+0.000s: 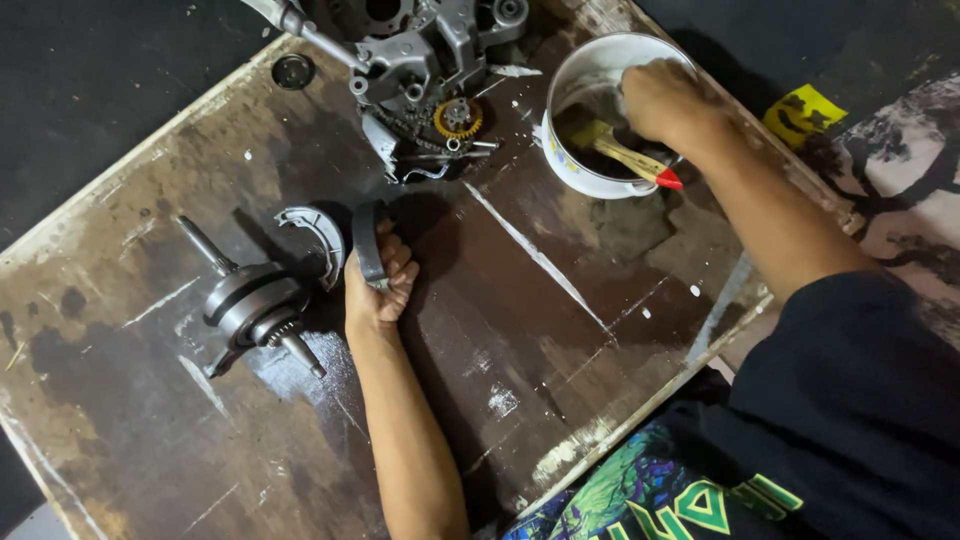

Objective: The person cleans a curved metal part by repeatedly dipping a dark cloth into a white bucket of liquid and wiping the object. The person holds the part with one hand while scrubbing it with the other, occasionally turning it over to clean different sides. Other disassembled mechanical components, including a crankshaft and gears, remain on the table.

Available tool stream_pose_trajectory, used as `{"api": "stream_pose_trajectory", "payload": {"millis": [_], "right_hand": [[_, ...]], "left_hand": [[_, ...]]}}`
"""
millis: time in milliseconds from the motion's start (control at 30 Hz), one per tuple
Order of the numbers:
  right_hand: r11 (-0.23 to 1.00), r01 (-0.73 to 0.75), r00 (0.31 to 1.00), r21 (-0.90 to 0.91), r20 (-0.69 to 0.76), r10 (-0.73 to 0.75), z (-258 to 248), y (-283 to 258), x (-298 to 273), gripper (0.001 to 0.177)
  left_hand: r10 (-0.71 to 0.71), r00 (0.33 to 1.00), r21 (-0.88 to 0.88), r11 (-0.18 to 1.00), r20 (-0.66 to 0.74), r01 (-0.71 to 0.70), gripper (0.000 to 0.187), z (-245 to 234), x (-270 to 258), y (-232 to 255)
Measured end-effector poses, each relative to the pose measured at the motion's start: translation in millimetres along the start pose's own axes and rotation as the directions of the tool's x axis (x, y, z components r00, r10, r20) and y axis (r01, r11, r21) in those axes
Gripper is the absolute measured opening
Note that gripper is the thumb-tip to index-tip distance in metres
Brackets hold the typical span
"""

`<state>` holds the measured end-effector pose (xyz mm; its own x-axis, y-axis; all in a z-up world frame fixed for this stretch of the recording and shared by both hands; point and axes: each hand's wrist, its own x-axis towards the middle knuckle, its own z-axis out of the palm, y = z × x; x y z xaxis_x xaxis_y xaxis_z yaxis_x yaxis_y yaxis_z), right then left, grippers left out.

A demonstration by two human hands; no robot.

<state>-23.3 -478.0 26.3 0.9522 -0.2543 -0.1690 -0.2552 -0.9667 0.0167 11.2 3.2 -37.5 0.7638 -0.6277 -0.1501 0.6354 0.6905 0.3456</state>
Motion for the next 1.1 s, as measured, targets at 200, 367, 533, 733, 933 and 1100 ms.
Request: {"api": "stream_pose_trajectory", "payload": {"millis": [200, 367, 533, 733, 933, 1100], "right_hand": [[0.996, -0.051, 0.967, -0.072, 0.246, 0.067, 1, -5, -1, 0.022], [0.999, 0.043, 0.972, -0.010, 0.233, -0.039, -46, -29, -20, 0.032], [0.995, 0.027, 0.993, -0.092, 0.115, -0.017, -22, -17, -8, 0.029], [0.998, 0.031, 0.997, -0.056, 0.066, -0.027, -7, -3, 4, 0.030], [0.978, -0.025, 0.978, 0.207, 0.206, -0.018, -62, -21, -28, 0.030], [0.997, -0.010, 0.988, -0.071, 0.153, 0.021, -27, -18, -13, 0.027]], "left_hand": [[0.019, 1.000, 0.026, 0.999, -0.011, -0.019, 0.015, 3, -1, 0], [0.022, 0.999, 0.034, 0.999, -0.024, -0.021, 0.015, 7, -3, 2], [0.014, 1.000, 0.052, 0.999, -0.022, -0.013, 0.014, 1, 0, 0], [-0.002, 1.000, -0.010, 1.000, 0.011, 0.002, 0.016, -2, 1, -1], [0.009, 0.999, -0.007, 1.000, 0.034, -0.009, 0.017, 0, 1, 0], [-0.002, 0.999, 0.031, 1.000, 0.032, 0.001, 0.012, 0, 1, 1]]}}
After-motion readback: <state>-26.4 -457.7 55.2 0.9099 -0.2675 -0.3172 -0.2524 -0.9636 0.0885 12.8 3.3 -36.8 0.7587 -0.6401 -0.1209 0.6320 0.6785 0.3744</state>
